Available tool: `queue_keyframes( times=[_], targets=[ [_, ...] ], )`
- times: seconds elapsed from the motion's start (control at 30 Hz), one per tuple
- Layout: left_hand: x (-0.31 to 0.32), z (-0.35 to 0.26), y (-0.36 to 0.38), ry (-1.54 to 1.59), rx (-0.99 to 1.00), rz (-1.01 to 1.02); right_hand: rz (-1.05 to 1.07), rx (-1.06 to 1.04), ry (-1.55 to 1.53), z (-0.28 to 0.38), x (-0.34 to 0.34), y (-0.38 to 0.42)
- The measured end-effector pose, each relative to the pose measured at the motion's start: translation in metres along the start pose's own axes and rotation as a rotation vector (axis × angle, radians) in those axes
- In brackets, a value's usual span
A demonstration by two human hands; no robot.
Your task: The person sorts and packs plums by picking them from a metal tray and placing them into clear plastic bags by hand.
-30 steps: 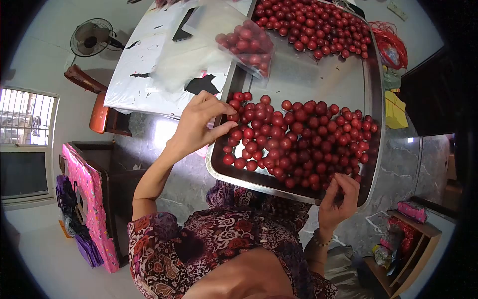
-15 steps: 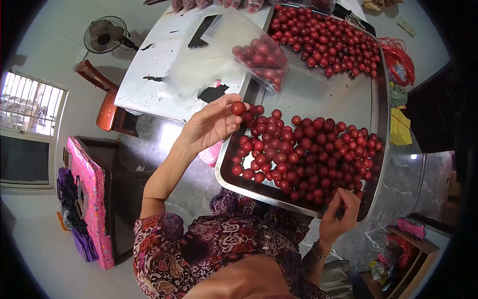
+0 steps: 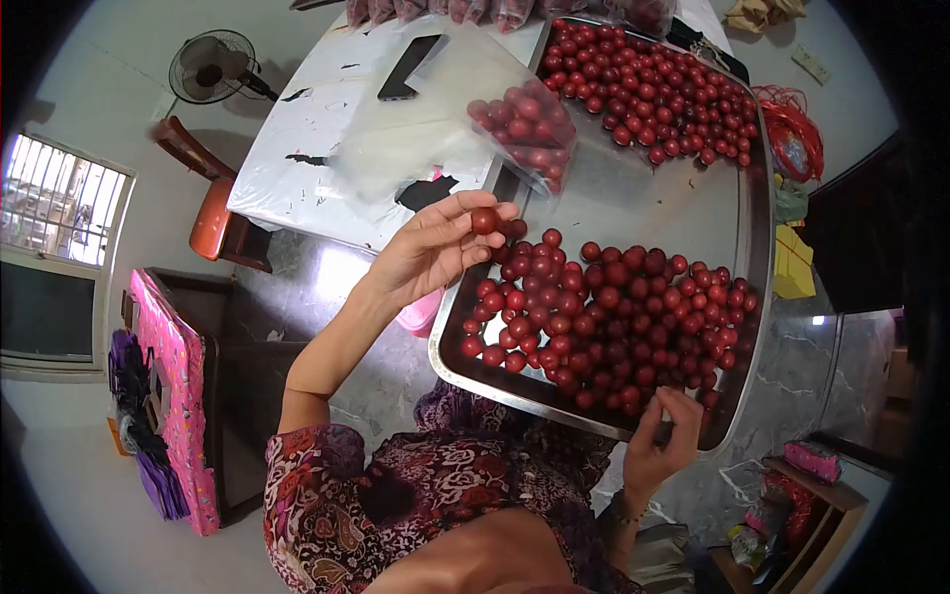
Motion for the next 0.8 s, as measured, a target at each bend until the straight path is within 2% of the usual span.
queue_keyframes(
  times=[0.17, 0.43, 0.57, 0.63, 0.67, 0.7, 0.77, 0.8],
  targets=[
    [0.001, -0.002, 0.0, -0.027, 0.005, 0.008, 0.052, 0.0, -0.028, 0.009, 0.007, 0.001],
    [-0.003, 0.002, -0.003, 0.149, -0.062, 0.019, 0.032, -0.04, 0.02, 0.009, 0.009, 0.0],
    [-0.001, 0.002, -0.005, 0.109, -0.071, 0.026, 0.021, -0.033, 0.016, 0.009, 0.008, 0.0],
    [0.001, 0.0, -0.007, -0.027, -0.045, -0.085, 0.016, -0.03, 0.026, 0.009, 0.006, -0.001],
    [0.006, -0.001, -0.01, -0.173, -0.035, -0.089, 0.029, -0.029, 0.018, 0.009, 0.006, -0.001],
    [0.017, -0.002, -0.014, -0.172, -0.044, -0.075, 0.017, -0.025, 0.029, 0.008, 0.005, -0.001],
    [0.038, -0.011, -0.021, -0.6, 0.014, -0.1, 0.027, -0.03, -0.016, 0.007, 0.007, -0.001],
    [0.048, -0.013, -0.03, -0.695, 0.021, -0.051, 0.018, -0.043, -0.022, 0.007, 0.006, -0.001]
  ],
)
Point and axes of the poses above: each hand's wrist, its own y-axis away from the middle knuckle, its own x-axis out of the palm, z = x × y, the point moved 7 cm from there along -y, towards the middle knuckle, and after that the axes turned 9 degrees about y, right-handed, at the moved point
